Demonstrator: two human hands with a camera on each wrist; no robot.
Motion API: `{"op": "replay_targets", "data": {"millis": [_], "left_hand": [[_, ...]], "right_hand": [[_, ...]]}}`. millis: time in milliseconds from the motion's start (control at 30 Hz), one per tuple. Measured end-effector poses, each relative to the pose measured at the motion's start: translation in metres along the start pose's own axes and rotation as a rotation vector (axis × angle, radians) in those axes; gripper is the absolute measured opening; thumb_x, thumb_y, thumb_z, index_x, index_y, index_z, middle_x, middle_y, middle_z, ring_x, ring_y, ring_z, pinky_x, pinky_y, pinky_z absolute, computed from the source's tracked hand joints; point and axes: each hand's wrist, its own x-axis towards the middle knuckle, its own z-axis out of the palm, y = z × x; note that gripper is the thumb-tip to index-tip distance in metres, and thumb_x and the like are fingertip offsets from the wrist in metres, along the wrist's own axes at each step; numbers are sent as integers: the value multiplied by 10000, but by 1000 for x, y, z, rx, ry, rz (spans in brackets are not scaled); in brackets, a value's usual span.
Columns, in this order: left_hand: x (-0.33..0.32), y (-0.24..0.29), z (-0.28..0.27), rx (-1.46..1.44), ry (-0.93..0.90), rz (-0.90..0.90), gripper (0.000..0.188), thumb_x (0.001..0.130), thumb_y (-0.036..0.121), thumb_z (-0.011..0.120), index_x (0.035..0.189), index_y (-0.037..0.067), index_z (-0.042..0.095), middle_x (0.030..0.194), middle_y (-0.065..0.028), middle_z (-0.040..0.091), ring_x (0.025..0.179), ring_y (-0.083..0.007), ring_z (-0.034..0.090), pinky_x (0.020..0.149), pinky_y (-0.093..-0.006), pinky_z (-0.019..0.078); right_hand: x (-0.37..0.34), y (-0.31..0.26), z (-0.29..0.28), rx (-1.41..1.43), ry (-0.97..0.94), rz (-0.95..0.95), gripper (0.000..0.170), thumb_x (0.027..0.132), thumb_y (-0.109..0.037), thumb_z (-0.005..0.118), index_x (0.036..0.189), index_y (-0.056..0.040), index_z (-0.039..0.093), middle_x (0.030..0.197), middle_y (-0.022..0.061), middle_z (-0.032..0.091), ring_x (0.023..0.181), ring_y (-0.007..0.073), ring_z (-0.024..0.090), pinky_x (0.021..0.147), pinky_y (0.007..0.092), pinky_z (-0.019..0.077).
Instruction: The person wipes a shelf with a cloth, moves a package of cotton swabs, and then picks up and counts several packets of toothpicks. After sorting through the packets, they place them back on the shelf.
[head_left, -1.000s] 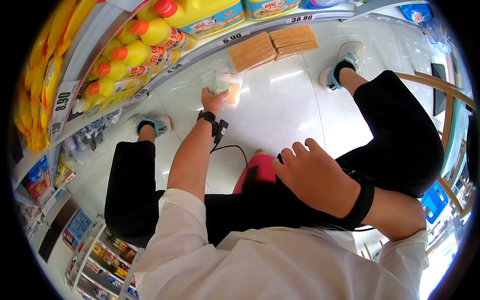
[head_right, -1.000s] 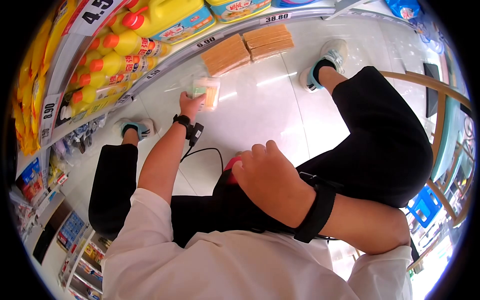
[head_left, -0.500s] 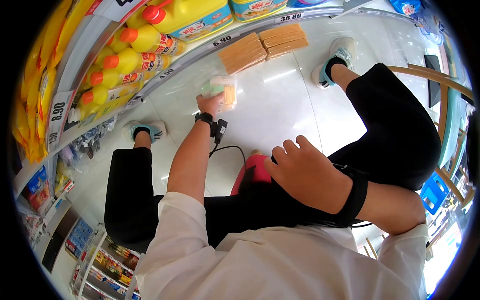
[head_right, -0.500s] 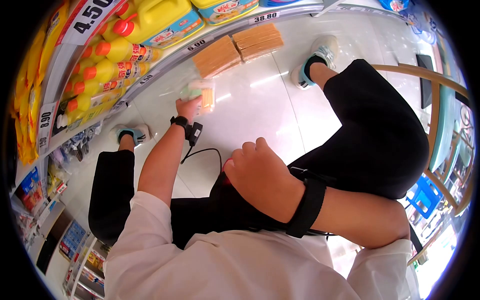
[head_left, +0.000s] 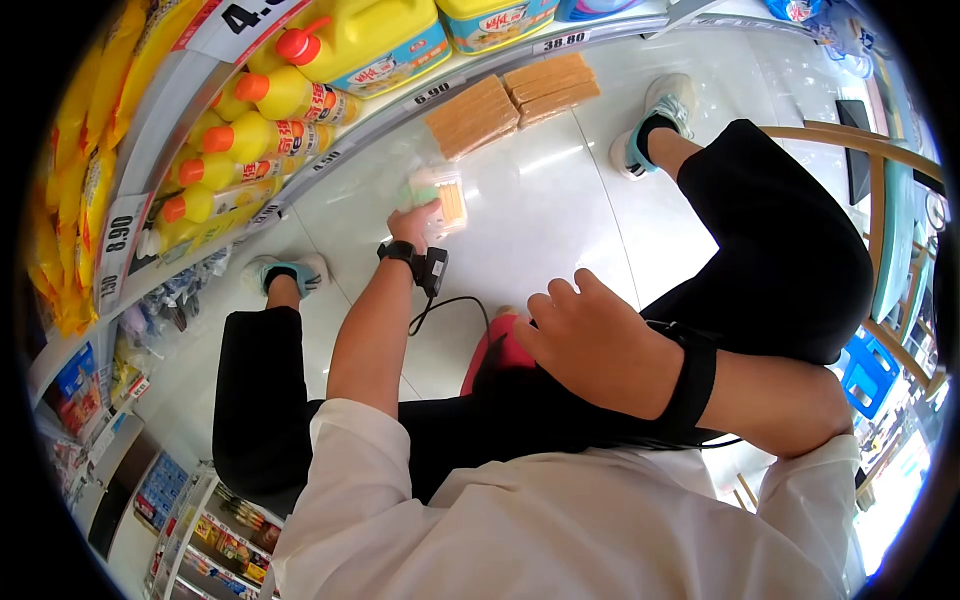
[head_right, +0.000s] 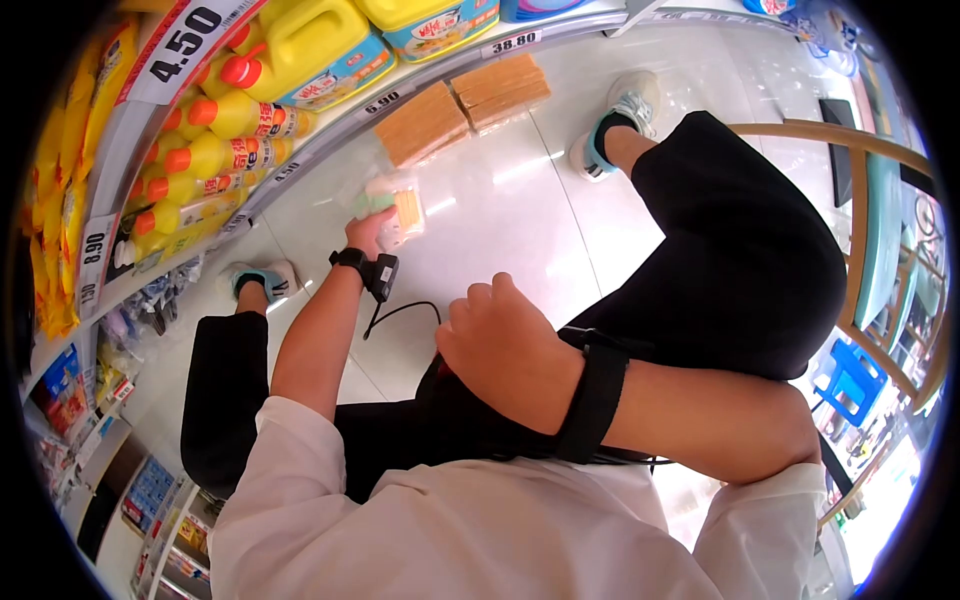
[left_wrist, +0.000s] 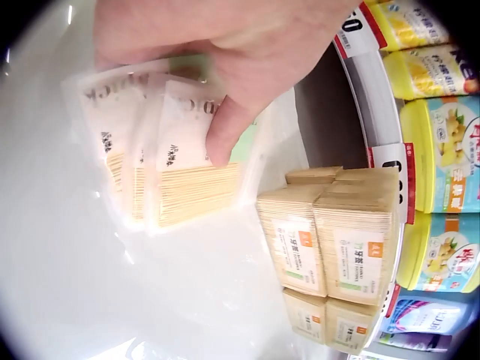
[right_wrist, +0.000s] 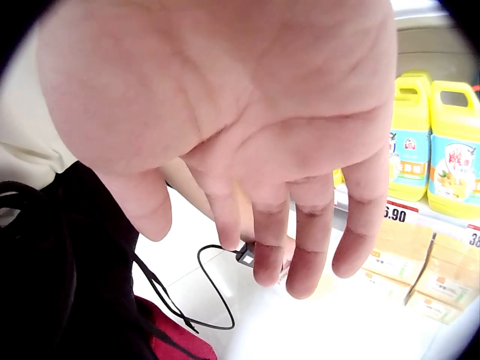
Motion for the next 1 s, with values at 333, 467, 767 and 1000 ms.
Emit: {"op": "replay_targets", "data": {"millis": [333, 467, 767, 1000], "left_hand": [[-181, 111, -9, 70, -280, -117, 267, 795, 21, 712, 1047, -22, 634, 965, -99, 677, 806, -206, 674, 714, -355, 567], [-284, 170, -2, -27, -326, 27, 310, 821, 27, 691, 1115, -24, 606, 1002, -92, 674, 840, -191, 671, 755, -324, 554], [-331, 184, 18, -537, -505, 248, 441, 867, 61, 661, 1264, -11, 483, 1192, -98, 594, 1075, -156, 587, 917, -312, 466], [-313, 186, 15, -491, -477, 258, 449, 1010, 319, 441, 1327, 2, 415, 1268, -102, 553, 1133, -164, 564, 947, -319, 453]], "right_hand": [[27, 7, -16, 246, 320, 34, 279, 802, -195, 659, 1019, -56, 552, 769, 85, 555, 730, 268, 589, 614, 350, 455], [30, 11, -56, 657, 432, 295, 442, 834, -286, 679, 1118, -20, 470, 989, 183, 558, 903, 332, 593, 758, 387, 495], [57, 15, -84, 1535, 226, 163, 666, 828, -223, 741, 1335, 19, 382, 1222, 113, 531, 1073, 159, 548, 913, 295, 461], [75, 17, -88, 1604, 154, 239, 532, 856, -148, 709, 1285, 26, 448, 1168, 87, 590, 1045, 129, 572, 904, 283, 474]]}}
